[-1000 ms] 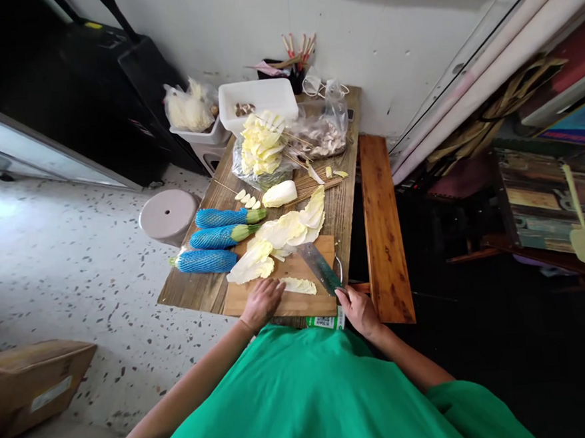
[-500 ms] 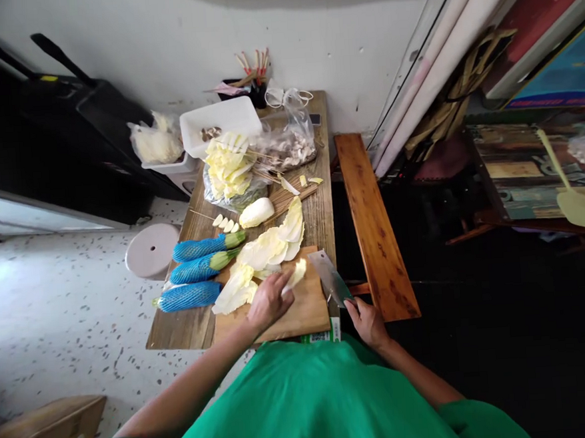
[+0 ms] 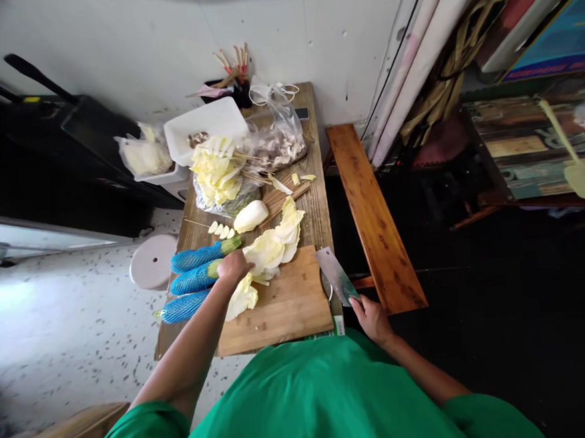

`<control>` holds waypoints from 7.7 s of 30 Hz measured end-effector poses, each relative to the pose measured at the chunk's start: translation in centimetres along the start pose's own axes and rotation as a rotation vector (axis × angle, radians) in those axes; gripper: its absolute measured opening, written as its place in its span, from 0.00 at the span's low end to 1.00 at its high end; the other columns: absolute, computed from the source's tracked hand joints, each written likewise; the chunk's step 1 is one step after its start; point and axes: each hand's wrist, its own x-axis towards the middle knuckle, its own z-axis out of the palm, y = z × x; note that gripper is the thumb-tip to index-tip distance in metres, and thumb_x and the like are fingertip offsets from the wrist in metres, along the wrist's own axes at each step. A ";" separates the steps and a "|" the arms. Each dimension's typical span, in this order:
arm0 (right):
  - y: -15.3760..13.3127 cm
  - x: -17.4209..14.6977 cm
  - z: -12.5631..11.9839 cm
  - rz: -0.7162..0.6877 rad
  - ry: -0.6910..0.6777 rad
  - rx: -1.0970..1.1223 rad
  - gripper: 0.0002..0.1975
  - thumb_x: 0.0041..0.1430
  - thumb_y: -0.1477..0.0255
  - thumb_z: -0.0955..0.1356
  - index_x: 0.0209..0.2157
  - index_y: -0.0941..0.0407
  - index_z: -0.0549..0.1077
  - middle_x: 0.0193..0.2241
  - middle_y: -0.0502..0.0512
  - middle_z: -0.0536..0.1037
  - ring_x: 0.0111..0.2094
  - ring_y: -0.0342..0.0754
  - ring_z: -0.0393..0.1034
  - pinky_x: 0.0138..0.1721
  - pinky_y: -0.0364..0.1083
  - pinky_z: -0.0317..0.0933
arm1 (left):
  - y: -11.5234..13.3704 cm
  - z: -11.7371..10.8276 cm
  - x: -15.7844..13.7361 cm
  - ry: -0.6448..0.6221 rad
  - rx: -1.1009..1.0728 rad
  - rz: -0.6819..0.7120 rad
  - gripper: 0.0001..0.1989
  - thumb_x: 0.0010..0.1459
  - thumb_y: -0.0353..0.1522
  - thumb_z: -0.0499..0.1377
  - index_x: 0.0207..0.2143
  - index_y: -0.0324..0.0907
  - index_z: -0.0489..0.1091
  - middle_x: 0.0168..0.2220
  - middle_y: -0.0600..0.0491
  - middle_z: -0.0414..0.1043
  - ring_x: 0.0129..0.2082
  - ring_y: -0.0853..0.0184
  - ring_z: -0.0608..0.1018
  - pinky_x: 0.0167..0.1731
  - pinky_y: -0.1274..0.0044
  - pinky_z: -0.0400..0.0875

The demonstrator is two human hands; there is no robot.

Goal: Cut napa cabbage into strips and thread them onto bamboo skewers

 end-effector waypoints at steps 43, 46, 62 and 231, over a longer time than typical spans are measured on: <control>-11.4 5.0 1.8 -0.892 -0.590 -0.831 0.13 0.61 0.72 0.55 0.34 0.57 0.69 0.29 0.56 0.74 0.25 0.43 0.66 0.22 0.41 0.46 | -3.0 20.8 -17.0 0.510 -0.099 0.638 0.11 0.56 0.30 0.52 0.37 0.41 0.73 0.30 0.46 0.72 0.34 0.60 0.72 0.37 0.69 0.65; -11.4 5.0 2.0 -0.887 -0.619 -0.838 0.13 0.62 0.72 0.55 0.34 0.56 0.69 0.28 0.55 0.74 0.26 0.43 0.67 0.22 0.41 0.46 | -3.8 21.0 -17.0 0.494 -0.096 0.650 0.11 0.56 0.30 0.52 0.37 0.42 0.73 0.31 0.46 0.71 0.34 0.61 0.71 0.34 0.71 0.66; -10.6 4.3 3.2 -0.742 -0.613 -0.866 0.17 0.65 0.66 0.53 0.34 0.56 0.69 0.28 0.55 0.77 0.28 0.44 0.71 0.23 0.41 0.47 | -4.3 21.1 -16.6 0.546 -0.136 0.700 0.12 0.57 0.30 0.52 0.41 0.42 0.71 0.41 0.48 0.71 0.45 0.60 0.68 0.45 0.68 0.66; -10.2 0.5 2.3 -0.583 -0.592 -0.808 0.14 0.63 0.67 0.55 0.34 0.56 0.68 0.28 0.56 0.76 0.27 0.45 0.70 0.23 0.41 0.50 | -4.3 18.0 -17.0 0.251 -0.129 0.719 0.11 0.54 0.26 0.52 0.35 0.40 0.73 0.33 0.45 0.71 0.38 0.60 0.70 0.43 0.67 0.64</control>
